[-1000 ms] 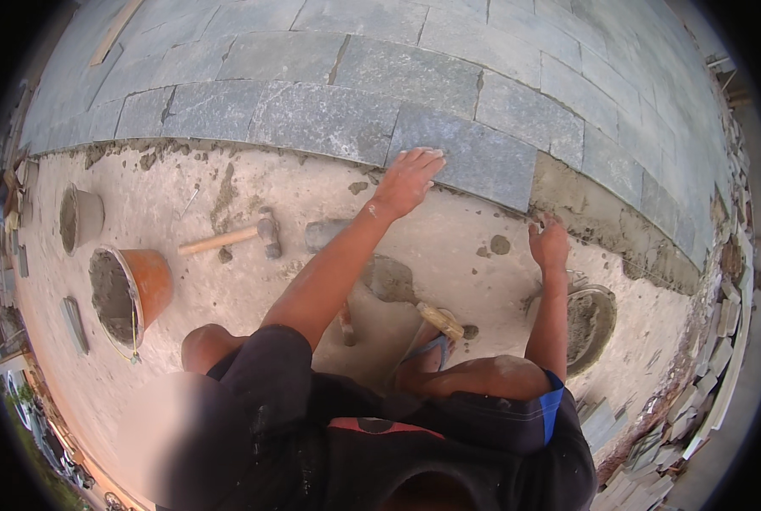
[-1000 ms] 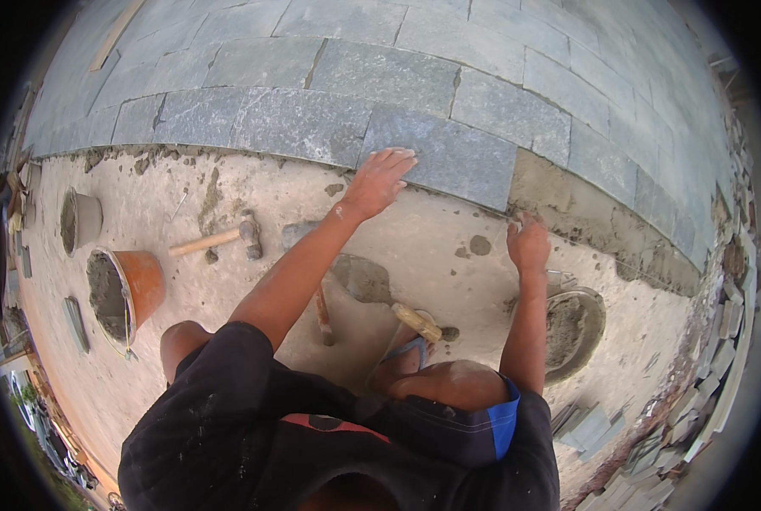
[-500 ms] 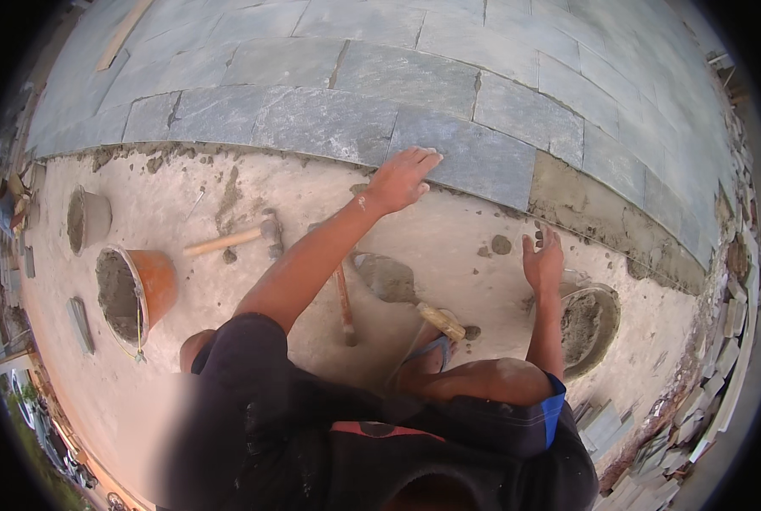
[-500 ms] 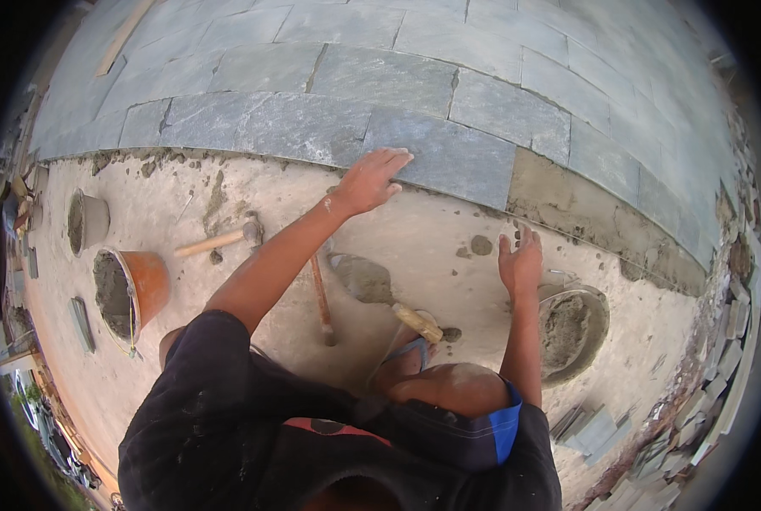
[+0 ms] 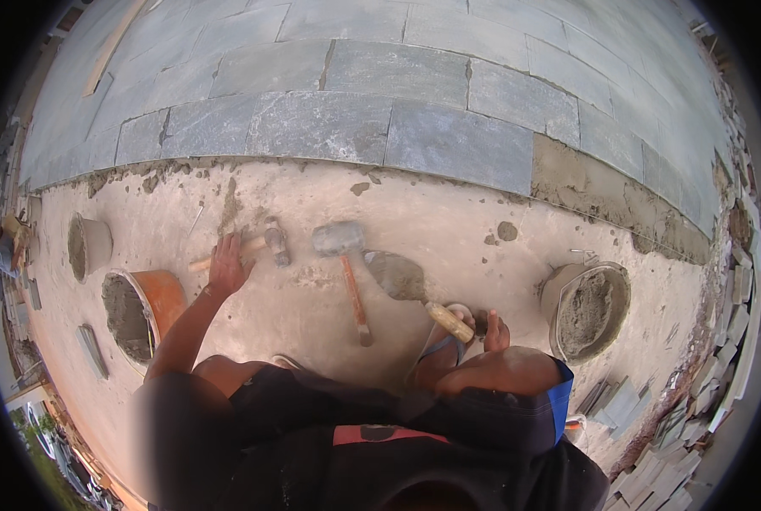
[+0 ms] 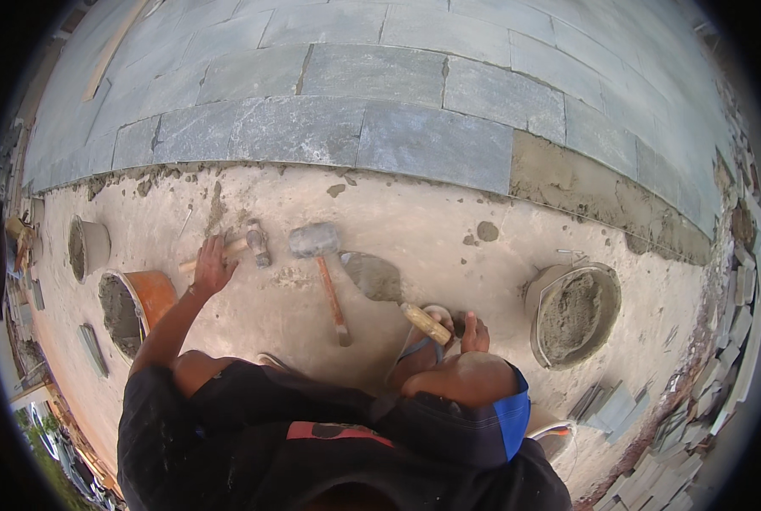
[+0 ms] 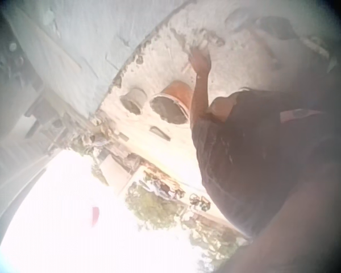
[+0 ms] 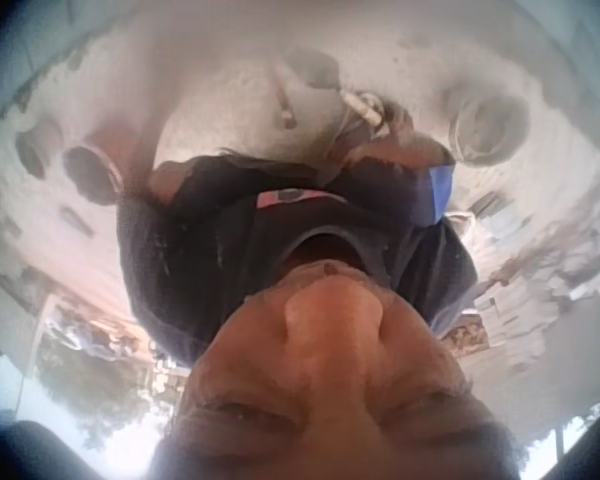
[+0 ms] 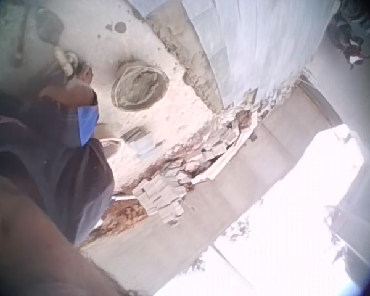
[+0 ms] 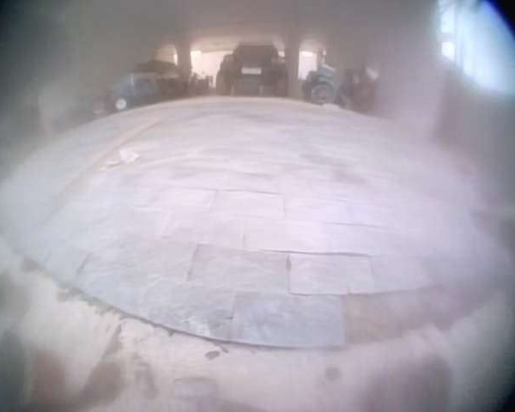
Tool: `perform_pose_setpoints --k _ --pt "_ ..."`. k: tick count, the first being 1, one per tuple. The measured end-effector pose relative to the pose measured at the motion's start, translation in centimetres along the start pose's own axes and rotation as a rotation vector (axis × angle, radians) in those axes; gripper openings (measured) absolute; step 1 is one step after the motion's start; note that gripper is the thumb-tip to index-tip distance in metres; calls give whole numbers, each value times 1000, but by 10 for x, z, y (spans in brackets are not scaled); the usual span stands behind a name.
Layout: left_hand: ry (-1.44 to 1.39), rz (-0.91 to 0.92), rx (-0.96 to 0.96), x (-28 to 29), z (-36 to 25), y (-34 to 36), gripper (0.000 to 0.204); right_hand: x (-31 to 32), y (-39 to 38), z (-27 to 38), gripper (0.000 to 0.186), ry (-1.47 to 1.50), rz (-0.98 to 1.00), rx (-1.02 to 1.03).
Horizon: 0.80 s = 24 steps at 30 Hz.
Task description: The person applies mortar to the back of a stone tile using a trowel, places the tile onto a prepared surface, and taps it into position using a wooden handle.
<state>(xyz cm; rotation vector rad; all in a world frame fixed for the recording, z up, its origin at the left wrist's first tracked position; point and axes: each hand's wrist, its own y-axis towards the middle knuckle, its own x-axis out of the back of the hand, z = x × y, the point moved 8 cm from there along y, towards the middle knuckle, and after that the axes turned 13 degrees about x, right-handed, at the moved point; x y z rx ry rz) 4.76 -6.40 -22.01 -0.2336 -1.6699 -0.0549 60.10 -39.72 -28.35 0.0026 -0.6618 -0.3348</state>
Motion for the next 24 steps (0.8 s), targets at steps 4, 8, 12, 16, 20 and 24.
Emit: perform_pose_setpoints --k 4,8,12,16,20,24 --pt "127 20 116 -21 43 -22 54 -3 36 125 116 -272 307 342" --pt "106 82 43 -22 36 -8 42 0 21 130 111 -385 203 592" --pt "-30 97 -9 -12 36 -17 36 -1 8 142 87 -653 -19 559" --pt "-108 182 39 18 27 -27 33 8 27 166 63 -609 157 603" --pt "-213 100 -35 65 -2 -13 33 5 59 62 59 663 423 -614" --pt "-262 98 -103 130 -44 11 40 2 160 149 63 243 419 -169"
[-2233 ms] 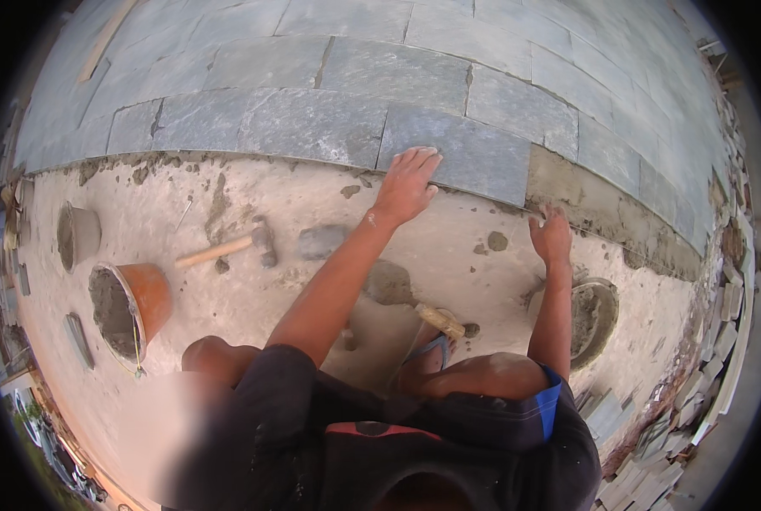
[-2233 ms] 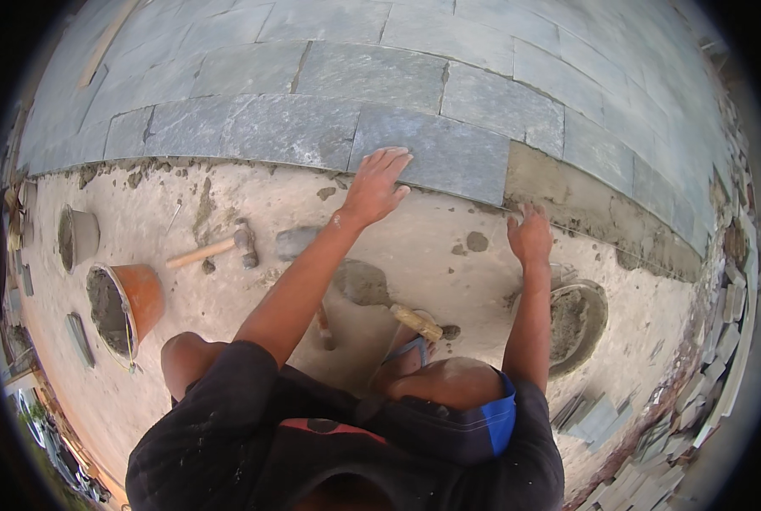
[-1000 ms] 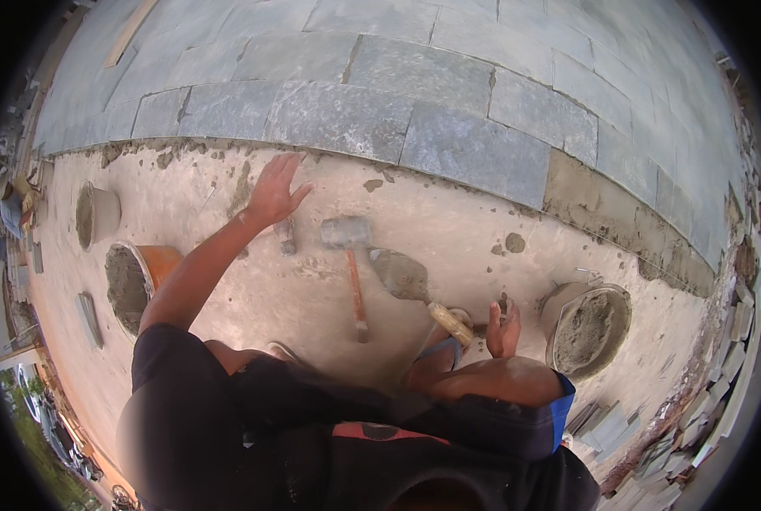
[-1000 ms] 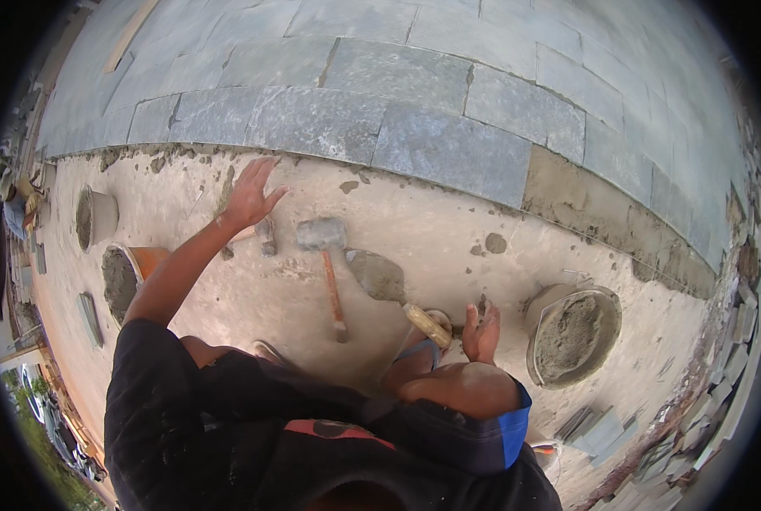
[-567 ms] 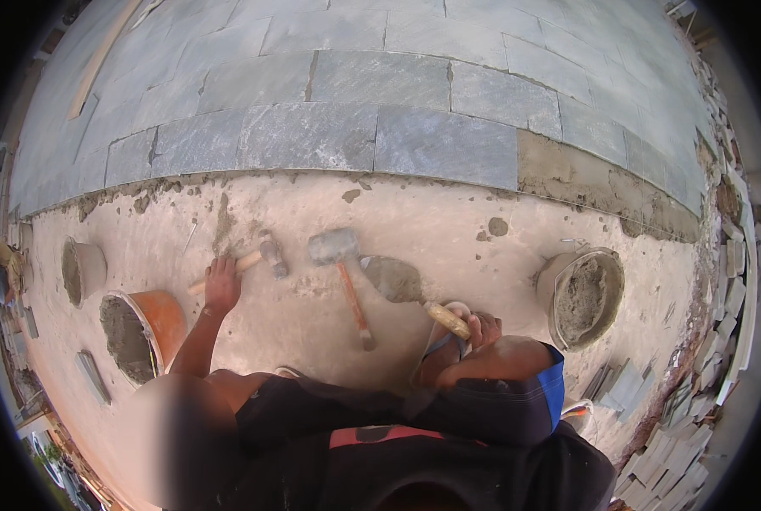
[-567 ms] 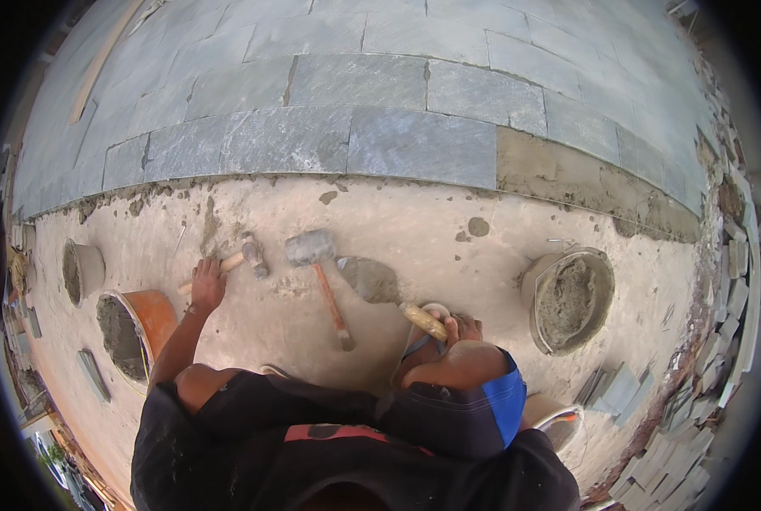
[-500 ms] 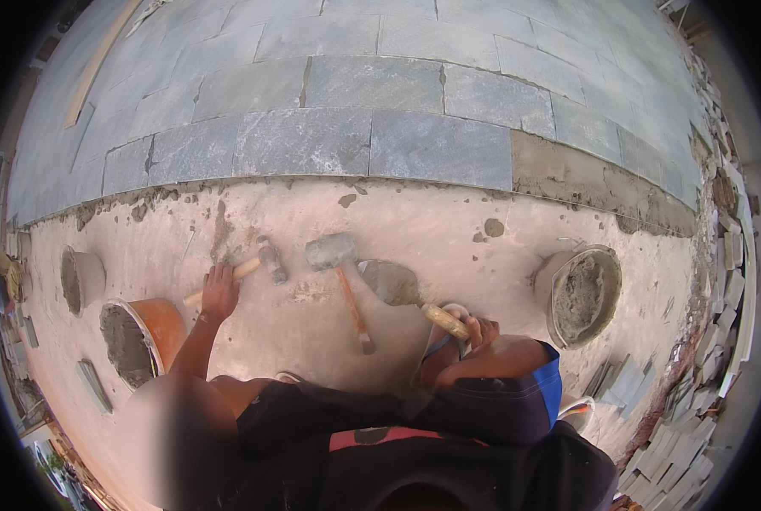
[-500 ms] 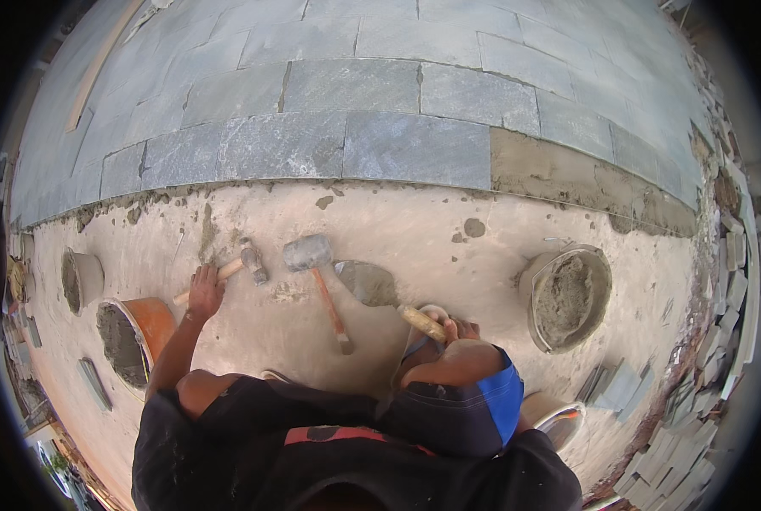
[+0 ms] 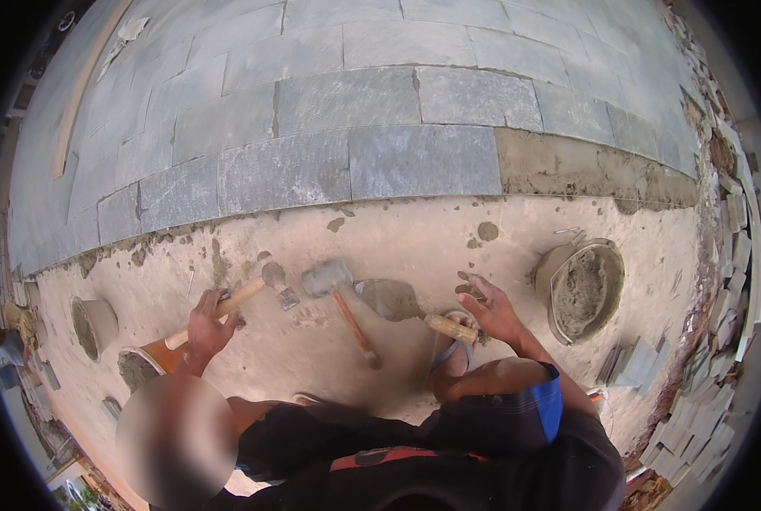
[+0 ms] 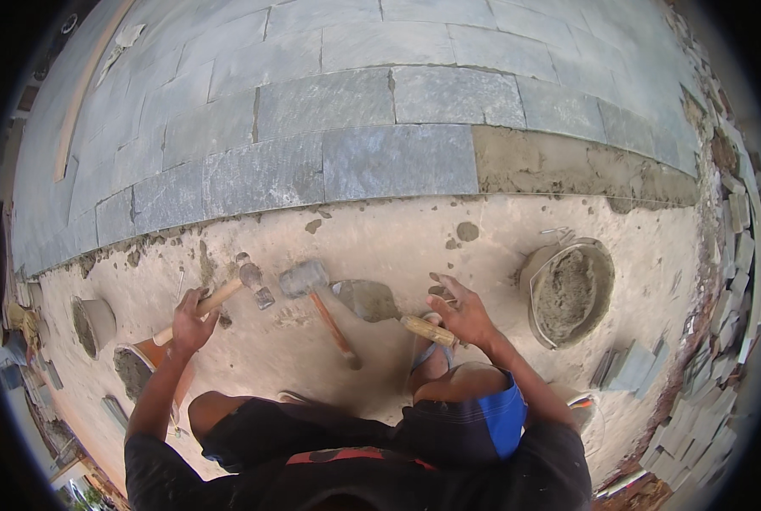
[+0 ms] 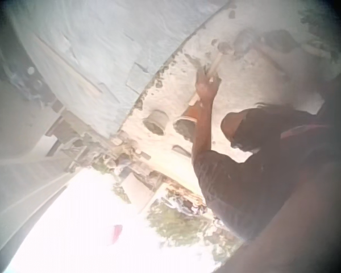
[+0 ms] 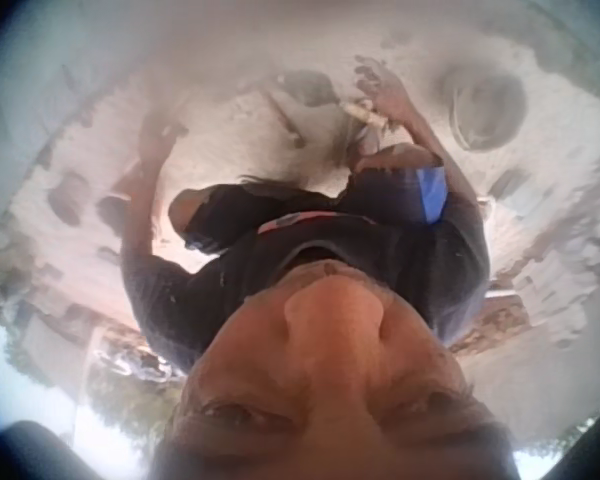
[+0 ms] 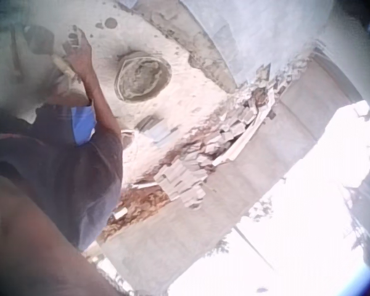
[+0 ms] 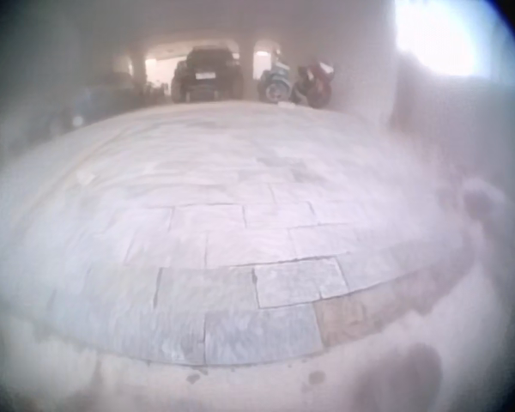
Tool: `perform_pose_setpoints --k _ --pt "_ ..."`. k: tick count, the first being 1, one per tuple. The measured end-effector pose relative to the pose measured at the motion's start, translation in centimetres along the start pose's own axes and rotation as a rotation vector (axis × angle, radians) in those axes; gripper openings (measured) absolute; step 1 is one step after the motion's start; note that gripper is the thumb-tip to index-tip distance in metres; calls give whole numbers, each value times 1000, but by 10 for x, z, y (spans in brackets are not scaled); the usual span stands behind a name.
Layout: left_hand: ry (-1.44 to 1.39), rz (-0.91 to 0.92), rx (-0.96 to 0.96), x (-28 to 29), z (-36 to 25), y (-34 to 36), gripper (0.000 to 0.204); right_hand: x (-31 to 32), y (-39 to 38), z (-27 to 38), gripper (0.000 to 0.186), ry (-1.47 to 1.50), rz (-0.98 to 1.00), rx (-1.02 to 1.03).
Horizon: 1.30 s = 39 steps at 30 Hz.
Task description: The person applies mortar to the back of a stone tile using a trowel, places the tile onto a prepared surface, and taps it into position using a wooden handle.
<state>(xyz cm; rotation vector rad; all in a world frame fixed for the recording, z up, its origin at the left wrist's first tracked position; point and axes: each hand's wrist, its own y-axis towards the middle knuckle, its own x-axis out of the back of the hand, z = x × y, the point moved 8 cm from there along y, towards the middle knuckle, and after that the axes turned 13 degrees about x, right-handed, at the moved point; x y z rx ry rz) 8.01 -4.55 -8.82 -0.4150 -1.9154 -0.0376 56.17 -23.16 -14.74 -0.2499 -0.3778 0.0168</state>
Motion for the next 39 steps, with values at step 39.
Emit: perform_pose_setpoints --k 39 --pt "187 -71 -698 -197 -367 224 91 175 -47 97 30 -298 -890 160"
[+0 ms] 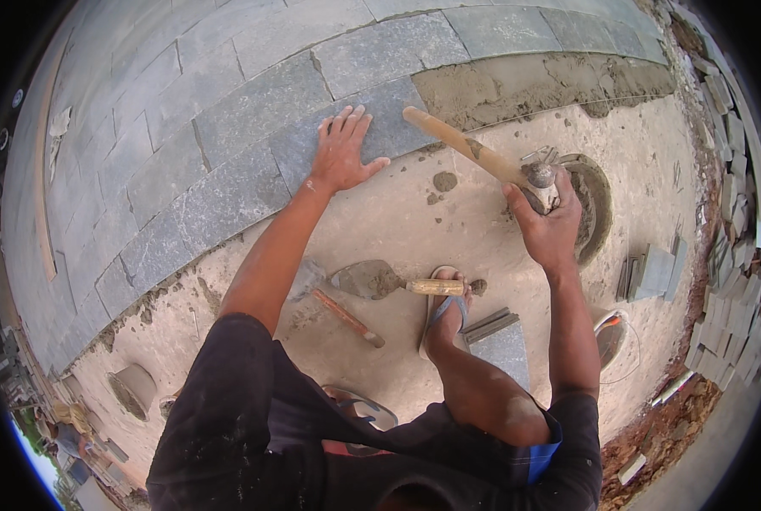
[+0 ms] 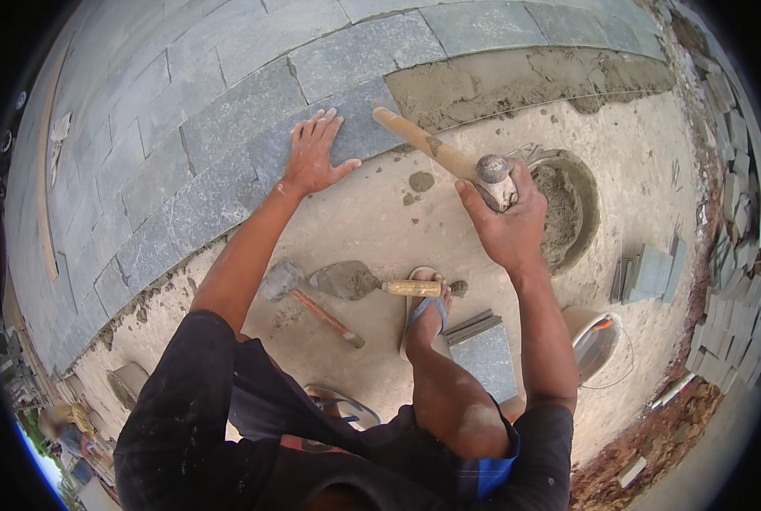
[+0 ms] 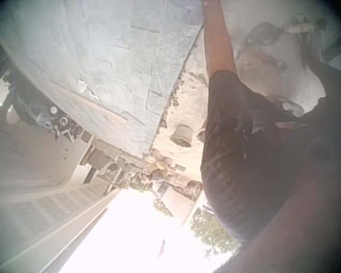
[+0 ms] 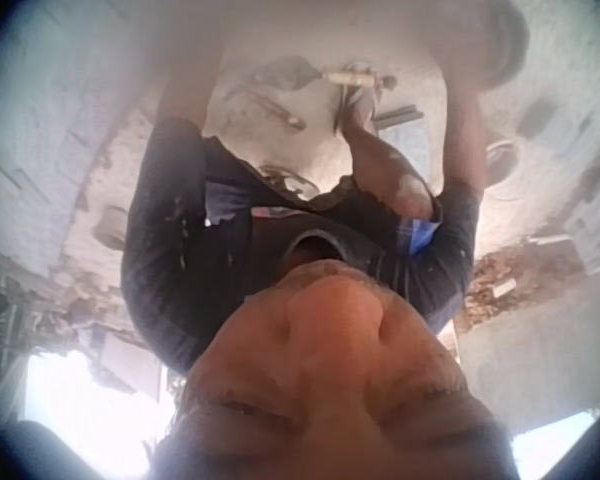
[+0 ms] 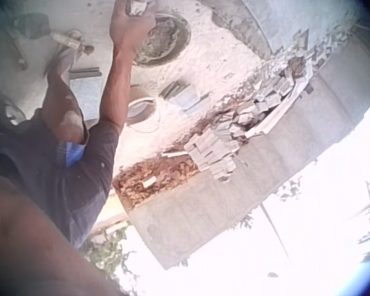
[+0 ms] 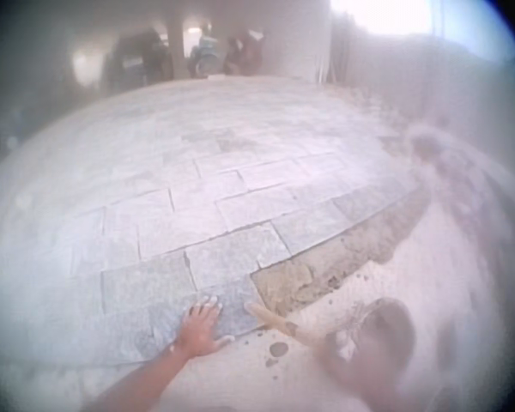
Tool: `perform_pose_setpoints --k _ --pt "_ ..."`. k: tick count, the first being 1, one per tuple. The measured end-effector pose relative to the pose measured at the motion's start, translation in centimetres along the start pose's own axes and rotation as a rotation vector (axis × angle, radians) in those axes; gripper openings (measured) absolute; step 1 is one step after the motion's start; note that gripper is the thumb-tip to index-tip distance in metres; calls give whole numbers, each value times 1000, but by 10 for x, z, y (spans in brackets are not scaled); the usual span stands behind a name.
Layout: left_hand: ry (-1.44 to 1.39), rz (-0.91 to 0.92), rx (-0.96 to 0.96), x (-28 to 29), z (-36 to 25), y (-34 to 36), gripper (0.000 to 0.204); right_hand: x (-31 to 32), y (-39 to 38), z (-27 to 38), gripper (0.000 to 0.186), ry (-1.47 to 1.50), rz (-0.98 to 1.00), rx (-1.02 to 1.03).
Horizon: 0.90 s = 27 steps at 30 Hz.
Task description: The person applies mortar to the back of a stone tile using a trowel, places the tile onto a prepared surface, and taps it into position using a wooden handle.
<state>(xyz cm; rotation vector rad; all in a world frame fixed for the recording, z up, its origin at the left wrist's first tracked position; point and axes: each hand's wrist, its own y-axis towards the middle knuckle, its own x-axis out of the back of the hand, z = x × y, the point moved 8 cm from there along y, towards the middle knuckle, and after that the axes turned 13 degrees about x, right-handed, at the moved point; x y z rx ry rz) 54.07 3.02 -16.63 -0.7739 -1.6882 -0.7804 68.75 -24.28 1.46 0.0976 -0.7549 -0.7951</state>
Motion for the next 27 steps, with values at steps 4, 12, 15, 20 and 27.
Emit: perform_pose_setpoints --k 4,12,15,20,27 --pt "-26 8 -8 2 -2 2 91 -2 1 -3 29 34 -14 -86" --pt "-10 8 -21 3 1 3 91 0 9 2 29 -48 -36 -48" --pt "-16 19 -18 1 -1 -3 91 0 -1 -8 31 29 -102 -41" --pt "-18 15 -11 0 1 -3 91 2 2 -7 32 -61 -89 16" --pt "-9 7 -8 3 2 1 90 -6 11 -8 30 -3 4 -91"
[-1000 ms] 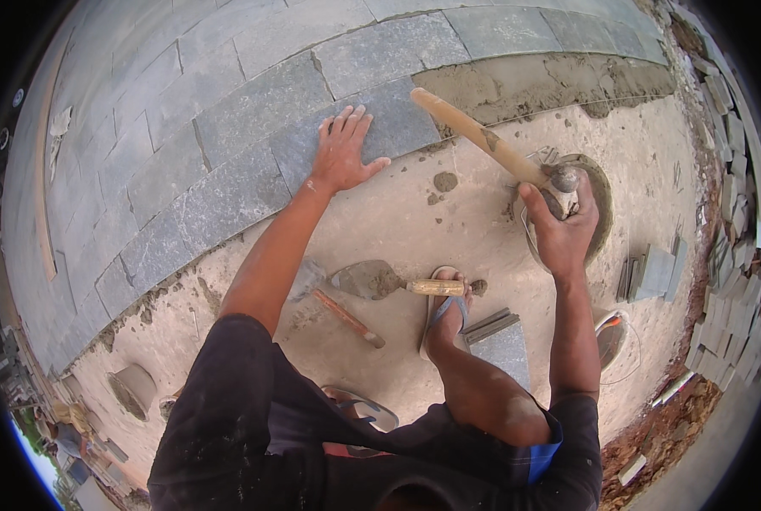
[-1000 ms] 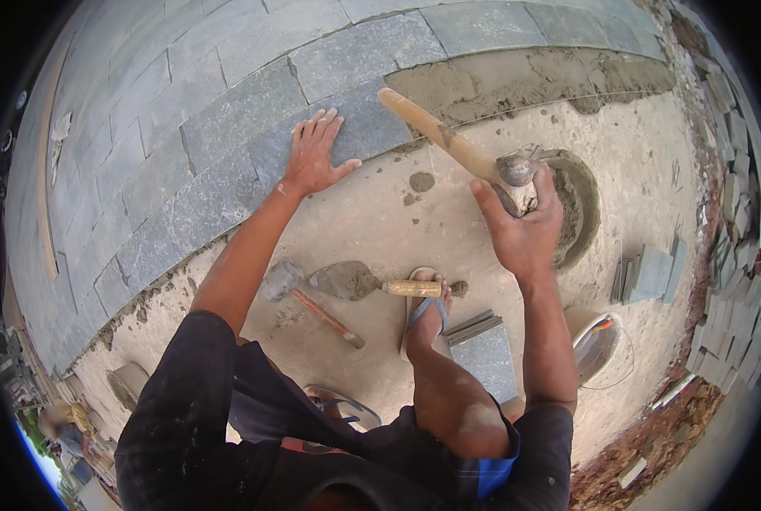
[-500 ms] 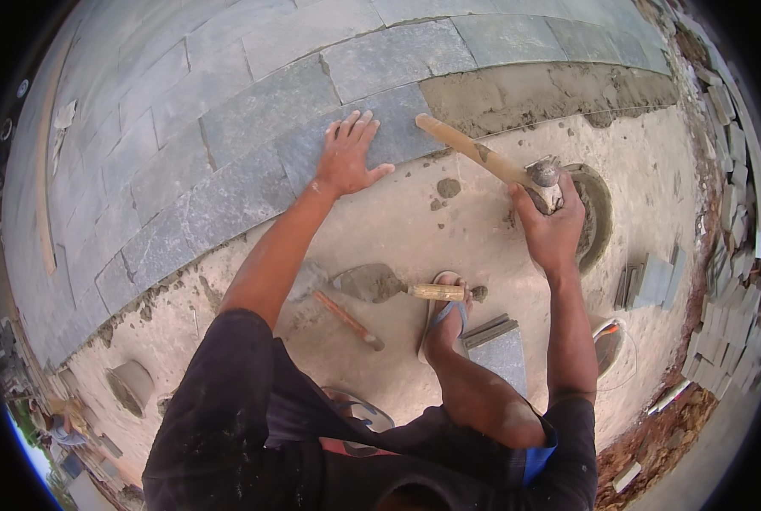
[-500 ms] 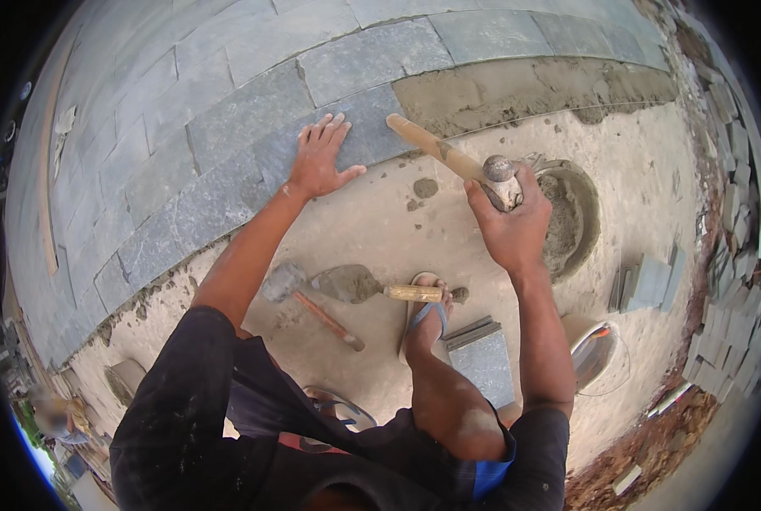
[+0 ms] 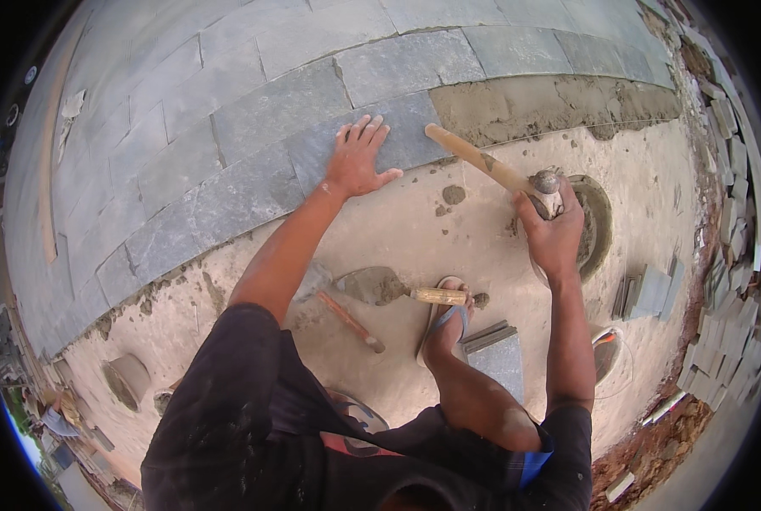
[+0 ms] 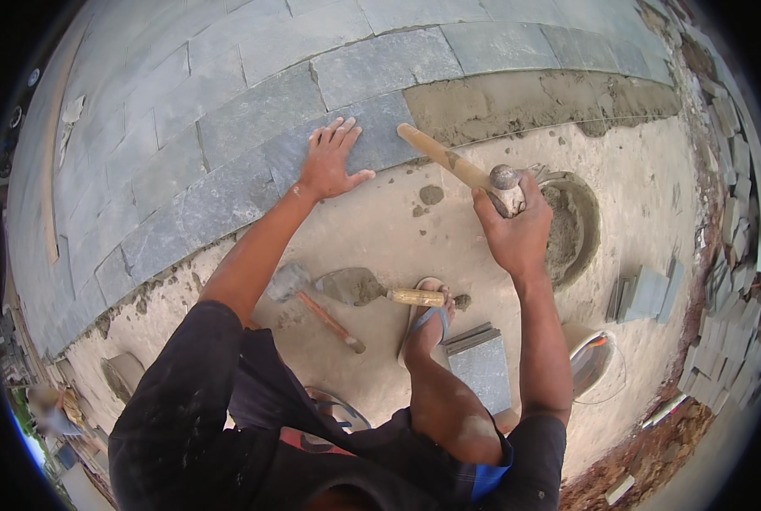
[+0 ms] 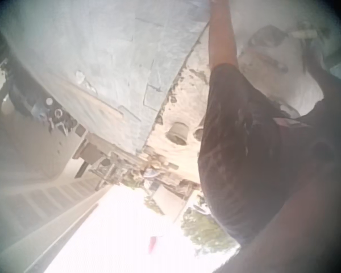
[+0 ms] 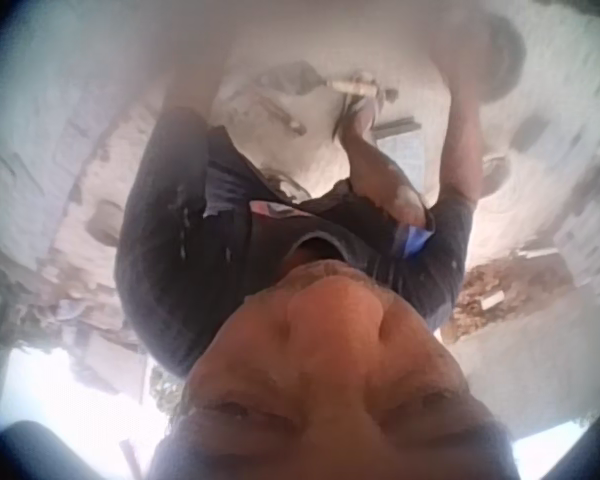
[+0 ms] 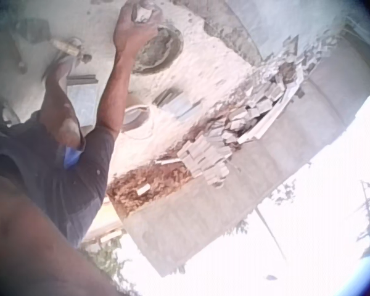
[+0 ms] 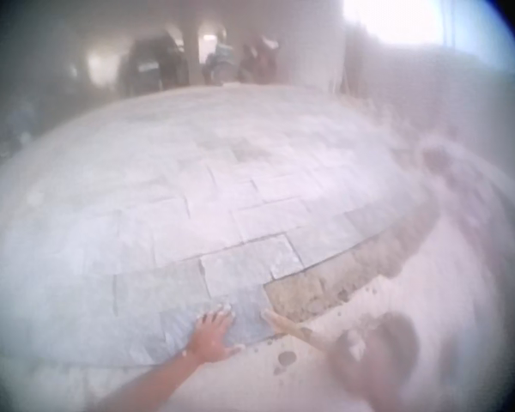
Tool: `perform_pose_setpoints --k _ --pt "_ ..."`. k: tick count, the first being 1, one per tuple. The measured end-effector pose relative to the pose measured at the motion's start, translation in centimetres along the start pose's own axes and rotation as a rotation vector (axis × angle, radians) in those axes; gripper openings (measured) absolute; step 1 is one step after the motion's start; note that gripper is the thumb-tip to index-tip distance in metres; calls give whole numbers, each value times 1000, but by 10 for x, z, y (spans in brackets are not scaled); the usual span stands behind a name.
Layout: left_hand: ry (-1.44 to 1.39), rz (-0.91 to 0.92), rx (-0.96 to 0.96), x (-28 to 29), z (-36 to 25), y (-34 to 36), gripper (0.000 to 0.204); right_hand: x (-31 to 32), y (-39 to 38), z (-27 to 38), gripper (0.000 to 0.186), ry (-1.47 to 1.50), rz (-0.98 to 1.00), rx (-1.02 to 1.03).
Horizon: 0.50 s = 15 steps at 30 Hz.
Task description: The person applies mortar to the back of a stone tile using a trowel, places the tile onto a prepared surface, and taps it into position using a wooden handle.
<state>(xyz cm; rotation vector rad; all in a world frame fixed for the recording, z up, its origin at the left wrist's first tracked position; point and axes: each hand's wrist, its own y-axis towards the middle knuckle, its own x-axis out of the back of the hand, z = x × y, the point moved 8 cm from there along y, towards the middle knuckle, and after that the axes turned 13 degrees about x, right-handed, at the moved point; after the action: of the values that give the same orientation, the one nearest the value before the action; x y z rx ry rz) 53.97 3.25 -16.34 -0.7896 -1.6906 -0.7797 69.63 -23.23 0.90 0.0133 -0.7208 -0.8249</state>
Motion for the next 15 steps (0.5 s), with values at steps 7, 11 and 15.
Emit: perform_pose_setpoints --k 7,11,15 --pt "-90 36 29 7 -1 12 88 9 15 20 34 -28 2 91" --pt "-11 -82 164 1 12 13 87 14 18 48 42 -81 53 155" --pt "31 -107 231 -5 17 18 91 0 24 45 48 -153 103 144"
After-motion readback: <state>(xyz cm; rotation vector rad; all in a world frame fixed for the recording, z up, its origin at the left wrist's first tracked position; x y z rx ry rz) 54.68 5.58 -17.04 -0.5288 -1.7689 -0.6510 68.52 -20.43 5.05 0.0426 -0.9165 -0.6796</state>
